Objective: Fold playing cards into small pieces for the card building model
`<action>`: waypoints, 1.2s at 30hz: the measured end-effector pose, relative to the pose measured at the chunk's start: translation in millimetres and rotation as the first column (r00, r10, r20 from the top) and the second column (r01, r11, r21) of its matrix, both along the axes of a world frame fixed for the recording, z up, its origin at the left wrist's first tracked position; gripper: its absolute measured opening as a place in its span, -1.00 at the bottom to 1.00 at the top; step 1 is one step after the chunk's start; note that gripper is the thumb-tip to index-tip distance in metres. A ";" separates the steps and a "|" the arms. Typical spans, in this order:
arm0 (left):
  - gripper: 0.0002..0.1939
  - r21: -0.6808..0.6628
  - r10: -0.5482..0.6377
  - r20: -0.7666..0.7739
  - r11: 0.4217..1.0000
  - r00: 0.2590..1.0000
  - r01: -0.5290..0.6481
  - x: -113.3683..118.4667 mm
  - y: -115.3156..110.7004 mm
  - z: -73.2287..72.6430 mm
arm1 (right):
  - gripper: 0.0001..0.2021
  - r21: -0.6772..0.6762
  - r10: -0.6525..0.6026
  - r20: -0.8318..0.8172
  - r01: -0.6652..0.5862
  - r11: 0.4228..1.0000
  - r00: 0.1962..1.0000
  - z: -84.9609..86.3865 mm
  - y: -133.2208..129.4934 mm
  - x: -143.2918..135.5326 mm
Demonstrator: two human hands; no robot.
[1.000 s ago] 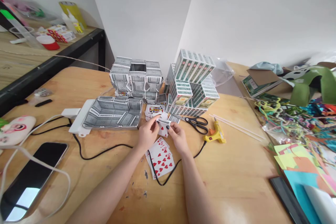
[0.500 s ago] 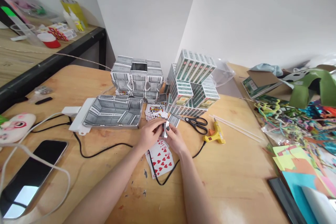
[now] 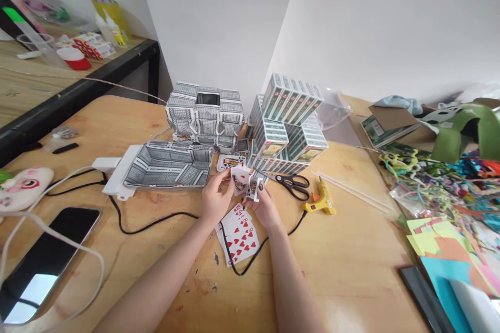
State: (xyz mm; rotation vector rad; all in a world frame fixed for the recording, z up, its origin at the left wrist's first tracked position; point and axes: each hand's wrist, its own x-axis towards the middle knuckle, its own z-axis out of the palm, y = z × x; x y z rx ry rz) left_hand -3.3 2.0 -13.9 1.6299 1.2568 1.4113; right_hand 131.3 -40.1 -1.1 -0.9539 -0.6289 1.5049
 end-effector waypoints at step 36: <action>-0.43 -0.067 -0.393 -0.096 0.919 0.915 0.388 0.9 -10.9 21.3 | -0.63 0.154 -0.300 0.342 0.262 0.953 0.891 -1.4 1.4 -7.1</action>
